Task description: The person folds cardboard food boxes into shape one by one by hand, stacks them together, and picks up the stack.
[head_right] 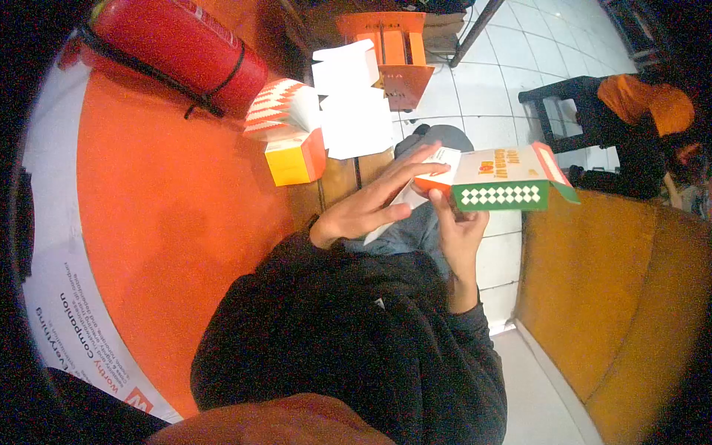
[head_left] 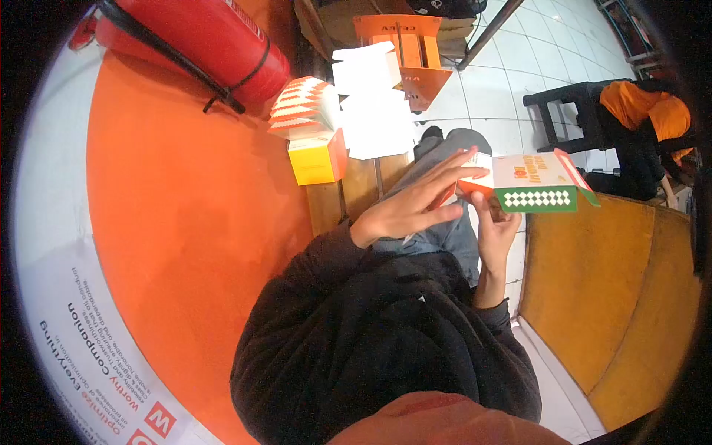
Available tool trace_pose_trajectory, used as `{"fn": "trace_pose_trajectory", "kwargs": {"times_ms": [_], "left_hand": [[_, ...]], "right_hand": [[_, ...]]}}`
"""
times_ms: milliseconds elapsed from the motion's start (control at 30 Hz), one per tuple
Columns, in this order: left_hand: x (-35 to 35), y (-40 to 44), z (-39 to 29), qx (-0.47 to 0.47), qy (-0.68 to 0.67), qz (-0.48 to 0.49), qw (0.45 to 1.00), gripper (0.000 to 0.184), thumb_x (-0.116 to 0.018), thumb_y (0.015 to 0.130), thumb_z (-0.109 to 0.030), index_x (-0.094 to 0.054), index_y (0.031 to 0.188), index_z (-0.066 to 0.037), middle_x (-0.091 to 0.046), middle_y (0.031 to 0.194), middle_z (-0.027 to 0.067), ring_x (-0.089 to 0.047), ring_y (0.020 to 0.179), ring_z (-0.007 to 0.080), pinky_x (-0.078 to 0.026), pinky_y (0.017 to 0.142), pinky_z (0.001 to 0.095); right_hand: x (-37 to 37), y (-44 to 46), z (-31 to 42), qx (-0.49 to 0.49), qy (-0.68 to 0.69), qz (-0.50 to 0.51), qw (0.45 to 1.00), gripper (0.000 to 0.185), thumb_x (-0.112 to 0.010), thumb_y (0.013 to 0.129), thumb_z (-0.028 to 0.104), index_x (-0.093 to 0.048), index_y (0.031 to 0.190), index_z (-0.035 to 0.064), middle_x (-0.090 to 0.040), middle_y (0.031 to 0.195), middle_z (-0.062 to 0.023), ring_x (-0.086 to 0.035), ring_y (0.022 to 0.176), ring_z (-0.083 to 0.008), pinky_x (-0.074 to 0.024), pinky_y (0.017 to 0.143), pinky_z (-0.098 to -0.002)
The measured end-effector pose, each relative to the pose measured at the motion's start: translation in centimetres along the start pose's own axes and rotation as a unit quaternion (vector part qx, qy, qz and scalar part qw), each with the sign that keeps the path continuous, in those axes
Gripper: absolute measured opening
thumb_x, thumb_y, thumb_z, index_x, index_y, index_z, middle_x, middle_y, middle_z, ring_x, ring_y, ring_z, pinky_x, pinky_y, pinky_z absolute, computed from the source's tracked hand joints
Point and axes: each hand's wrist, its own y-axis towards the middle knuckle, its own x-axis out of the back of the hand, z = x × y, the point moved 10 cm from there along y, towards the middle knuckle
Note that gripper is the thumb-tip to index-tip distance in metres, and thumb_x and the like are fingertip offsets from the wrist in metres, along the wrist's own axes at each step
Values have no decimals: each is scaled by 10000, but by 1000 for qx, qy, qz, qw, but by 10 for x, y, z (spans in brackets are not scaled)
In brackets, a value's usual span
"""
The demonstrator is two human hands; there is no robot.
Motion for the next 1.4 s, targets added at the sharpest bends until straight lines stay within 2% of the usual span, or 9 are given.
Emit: {"fn": "trace_pose_trajectory", "kwargs": {"times_ms": [167,300,467,567,633,767,867,1067,1400], "left_hand": [[-2,10,-6,-112,-105,-34,987,669,-361,933,-604,-500,1339,-92,-387,1425,158,-231,1400,321,-122,1142,474],[-12,11,14,-80,-76,-65,992,553,-386,965,-522,-540,1297,-108,-466,1349,126,-297,1348,285,-138,1120,453],[6,1,13,-69,-109,-292,948,202,-575,924,-198,-672,1003,-40,-631,1007,110,-578,1016,258,-423,907,372],[0,-4,29,11,-90,-285,954,172,-590,903,-178,-689,988,-67,-629,986,91,-567,1024,241,-407,926,388],[1,-2,6,-37,101,-235,966,213,-614,872,-176,-674,1065,-111,-621,1101,56,-548,1092,230,-378,971,405],[-37,1,-40,-216,429,-93,872,424,-630,820,-198,-591,1243,-205,-512,1368,-32,-443,1278,191,-288,1075,432],[-55,6,1,-175,460,25,870,489,-593,833,-235,-524,1317,-263,-401,1474,-49,-334,1375,163,-209,1126,469],[-44,11,46,-90,478,61,871,318,-580,843,-234,-621,1158,-230,-339,1504,-2,-261,1410,213,-189,1115,537],[-41,20,42,-50,441,88,892,281,-583,819,-169,-644,1092,-198,-270,1538,-2,-186,1441,225,-209,1079,605]], "right_hand": [[2,-5,4,10,-57,14,998,320,-597,907,34,-520,1210,-36,-626,1096,-126,-628,981,-203,-530,880,-363],[9,-2,-13,-45,64,47,996,245,-671,877,77,-575,1087,-4,-592,1122,-87,-579,974,-133,-482,818,-278],[-13,-5,13,-25,12,106,994,220,-658,877,46,-593,1074,-26,-632,996,-68,-590,922,-118,-483,791,-272],[-13,-2,16,-22,-107,125,986,178,-672,860,41,-632,1016,-34,-653,932,-65,-610,838,-120,-492,743,-268],[-4,2,31,13,-171,95,980,140,-665,863,42,-645,981,-31,-667,874,-63,-618,789,-116,-493,715,-260],[-20,-2,37,-2,-383,371,846,126,-594,877,56,-633,954,-37,-674,832,-196,-668,778,-322,-503,686,-365],[-8,-5,-2,-44,-373,442,815,162,-633,866,43,-604,997,-46,-668,875,-164,-640,711,-226,-494,639,-329],[6,10,21,-48,-361,198,910,145,-629,836,-26,-594,976,-20,-609,857,-133,-644,764,-265,-533,655,-337],[9,-14,14,252,-418,129,863,220,-681,769,-42,-604,967,16,-599,1073,-149,-623,870,-272,-529,714,-343]]}}
